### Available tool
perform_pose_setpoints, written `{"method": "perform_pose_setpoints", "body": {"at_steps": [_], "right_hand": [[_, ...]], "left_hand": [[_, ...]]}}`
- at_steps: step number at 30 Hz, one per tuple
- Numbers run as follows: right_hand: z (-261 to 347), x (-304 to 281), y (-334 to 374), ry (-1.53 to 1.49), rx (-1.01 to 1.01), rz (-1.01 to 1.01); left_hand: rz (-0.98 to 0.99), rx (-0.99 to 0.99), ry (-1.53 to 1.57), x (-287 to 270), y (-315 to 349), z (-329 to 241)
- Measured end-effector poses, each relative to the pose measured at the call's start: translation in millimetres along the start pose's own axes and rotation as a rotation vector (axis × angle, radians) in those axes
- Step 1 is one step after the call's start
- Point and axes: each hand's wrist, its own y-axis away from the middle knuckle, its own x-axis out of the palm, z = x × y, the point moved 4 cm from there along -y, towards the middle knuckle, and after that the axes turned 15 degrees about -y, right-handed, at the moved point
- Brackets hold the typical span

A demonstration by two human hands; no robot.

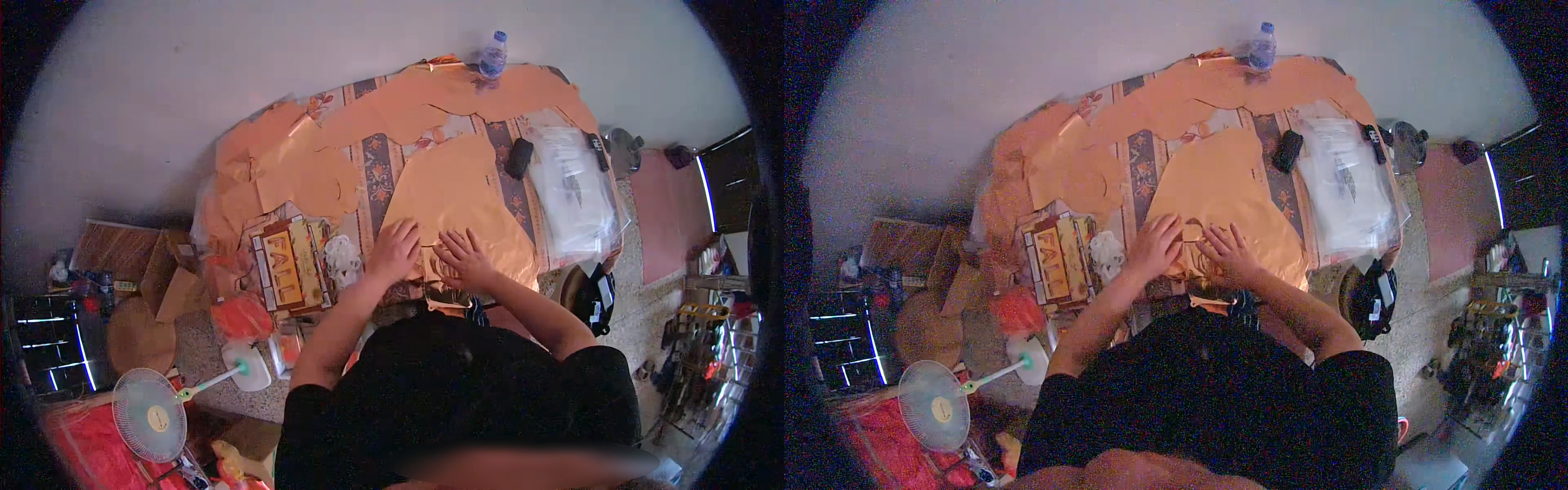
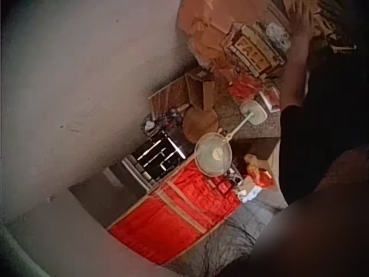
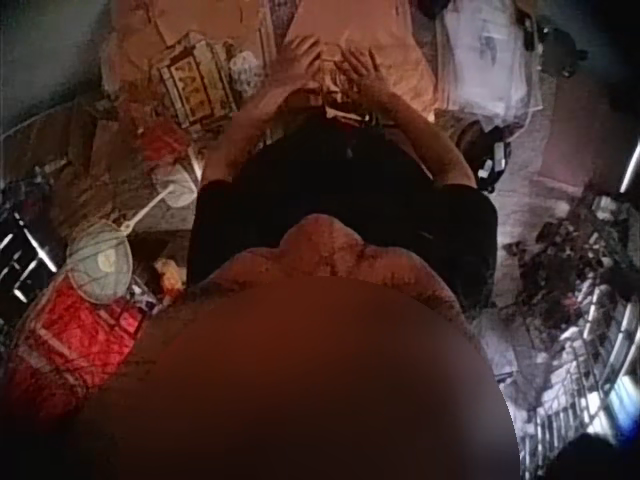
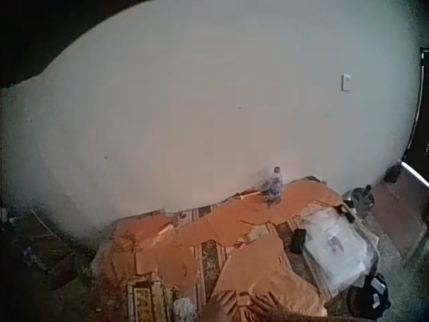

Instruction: Packaging copper-toned foil sheets and organizing various paper cutouts at a desk.

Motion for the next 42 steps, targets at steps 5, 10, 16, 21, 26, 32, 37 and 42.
{"method": "perform_pose_setpoints", "body": {"at_steps": [5, 10, 16, 21, 26, 32, 37, 42], "right_hand": [[-1, 2, 2, -0.038, 0.013, -0.008], [-4, -6, 0, -0.037, -0.009, -0.027], [-3, -9, -2, -0.066, 0.011, -0.053], [4, -12, -3, -0.074, -0.029, -0.043], [8, -16, -6, -0.097, -0.022, -0.016], [5, -10, -3, -0.106, -0.01, 0.014], [8, -8, -4, -0.033, -0.017, 0.004], [5, -3, -3, -0.001, 0.01, -0.055]], "left_hand": [[0.197, -0.057, -0.12, 33, -14, 30], [0.156, -0.045, -0.029, 40, -8, 41], [0.253, -0.065, -0.083, 34, -13, 43], [0.26, -0.041, -0.107, 32, -13, 42], [0.192, -0.04, -0.082, 31, -14, 42], [0.186, 0.047, -0.107, 20, -24, 35], [0.197, 0.063, -0.098, 28, -38, 34], [0.251, 0.032, -0.044, 36, -40, 35]]}}
